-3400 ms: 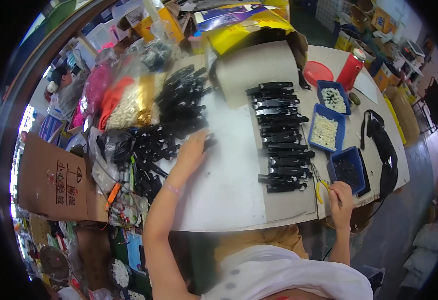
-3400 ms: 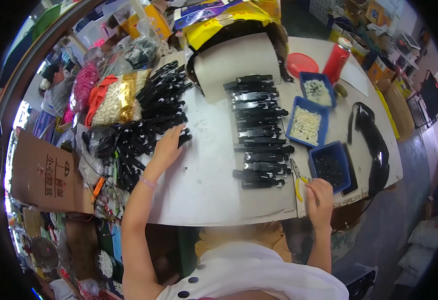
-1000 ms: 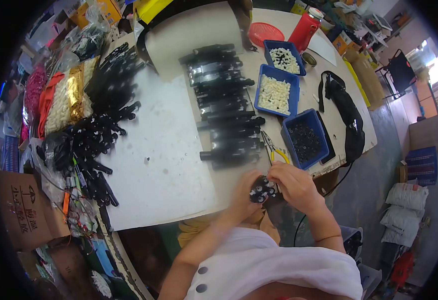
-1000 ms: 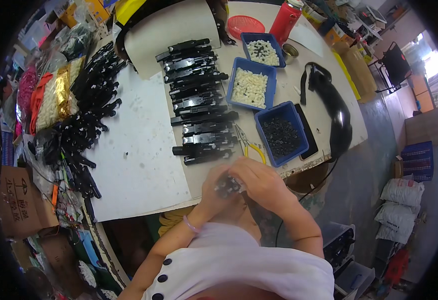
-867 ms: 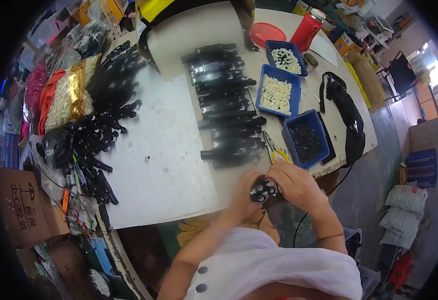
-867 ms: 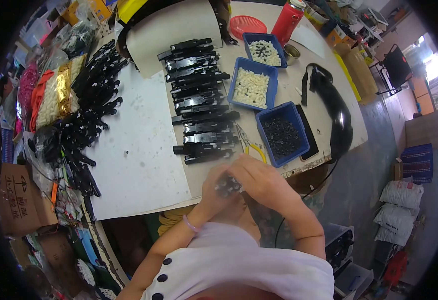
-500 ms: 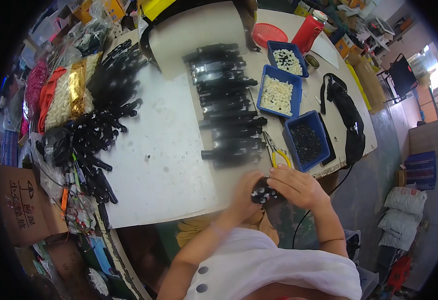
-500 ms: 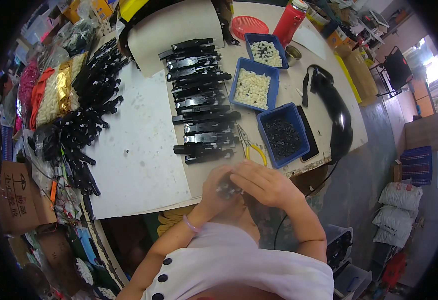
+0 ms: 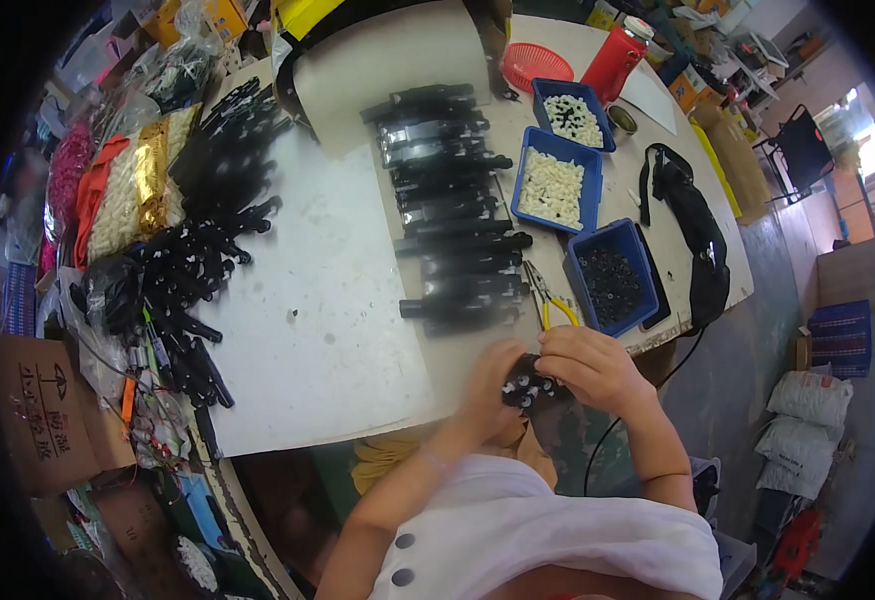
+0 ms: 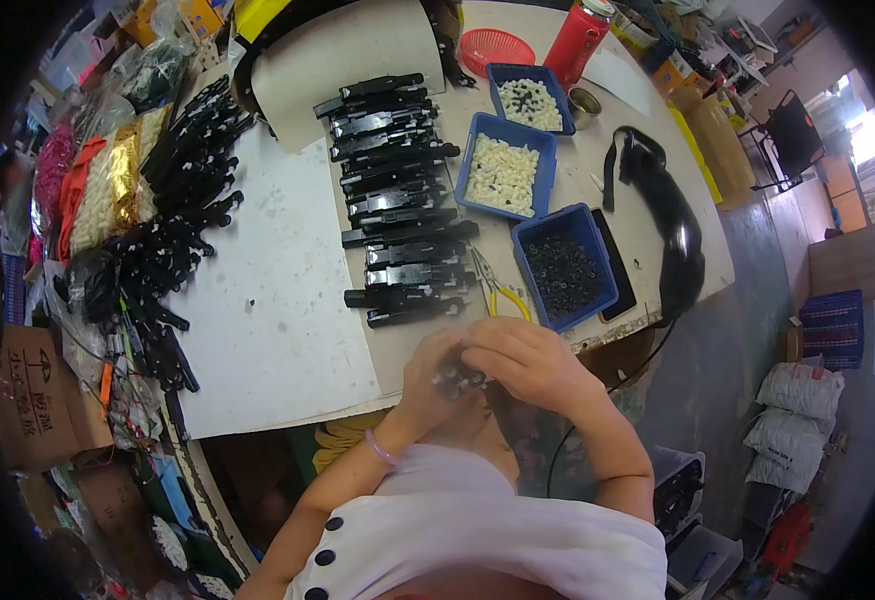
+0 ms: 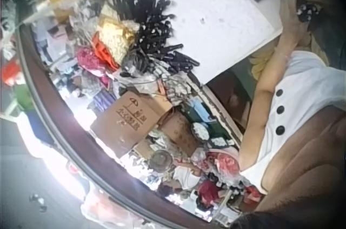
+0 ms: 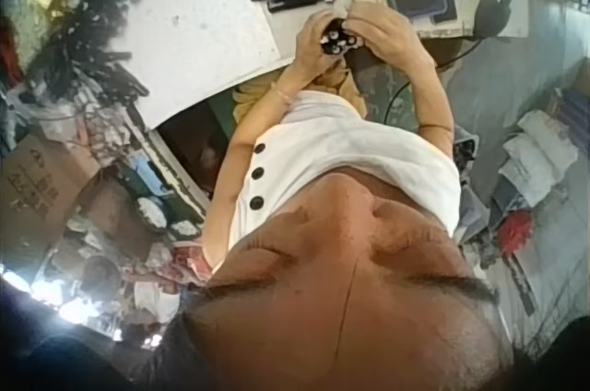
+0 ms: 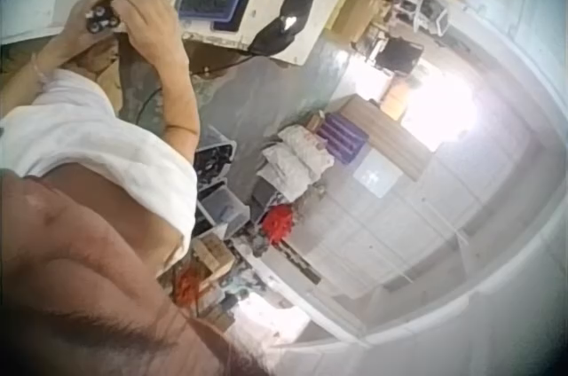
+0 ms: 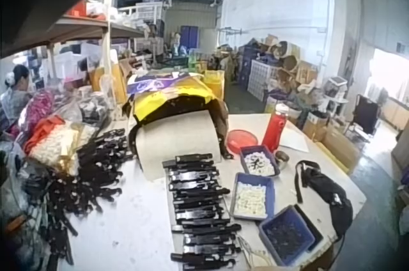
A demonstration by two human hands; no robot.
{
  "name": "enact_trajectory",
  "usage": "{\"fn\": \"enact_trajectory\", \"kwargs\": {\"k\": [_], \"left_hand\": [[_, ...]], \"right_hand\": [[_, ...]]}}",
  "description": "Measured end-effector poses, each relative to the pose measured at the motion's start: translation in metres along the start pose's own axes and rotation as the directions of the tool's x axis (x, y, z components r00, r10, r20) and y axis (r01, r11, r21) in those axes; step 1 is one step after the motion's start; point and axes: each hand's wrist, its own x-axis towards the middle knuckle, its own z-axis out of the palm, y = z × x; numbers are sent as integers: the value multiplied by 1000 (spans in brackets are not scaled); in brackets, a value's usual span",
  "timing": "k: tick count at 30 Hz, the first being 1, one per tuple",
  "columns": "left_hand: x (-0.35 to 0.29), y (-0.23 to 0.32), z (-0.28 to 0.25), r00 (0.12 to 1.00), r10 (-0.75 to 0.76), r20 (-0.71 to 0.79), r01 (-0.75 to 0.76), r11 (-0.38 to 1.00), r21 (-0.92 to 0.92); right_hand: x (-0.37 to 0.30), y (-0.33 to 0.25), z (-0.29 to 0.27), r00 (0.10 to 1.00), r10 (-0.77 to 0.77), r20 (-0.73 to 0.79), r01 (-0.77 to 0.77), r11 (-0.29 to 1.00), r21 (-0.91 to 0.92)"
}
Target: Assembling small plastic mechanical parts at a workbench.
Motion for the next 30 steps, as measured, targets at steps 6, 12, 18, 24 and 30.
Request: {"fn": "enact_trajectory", "kwargs": {"k": [6,12,18,24,30], "left_hand": [[2,1,1,1000,17,4,-16,1000,-8],[-1,0,-1,1000,11,3,-11,999,33],[2,5,-2,999,-11,35,10,999,35],[6,8,-5,999,2,46,-2,1000,12],[4,5,-2,1000,28,4,-28,999,27]], "right_hand": [[3,-3,-6,997,54,47,-56,998,38],[-1,13,-29,985,136,-103,-143,987,-72],[-32,56,-47,856,428,-290,-508,798,-325],[-45,66,-36,900,435,-21,-396,799,-452],[-37,67,-35,917,398,35,-335,815,-473]]}}
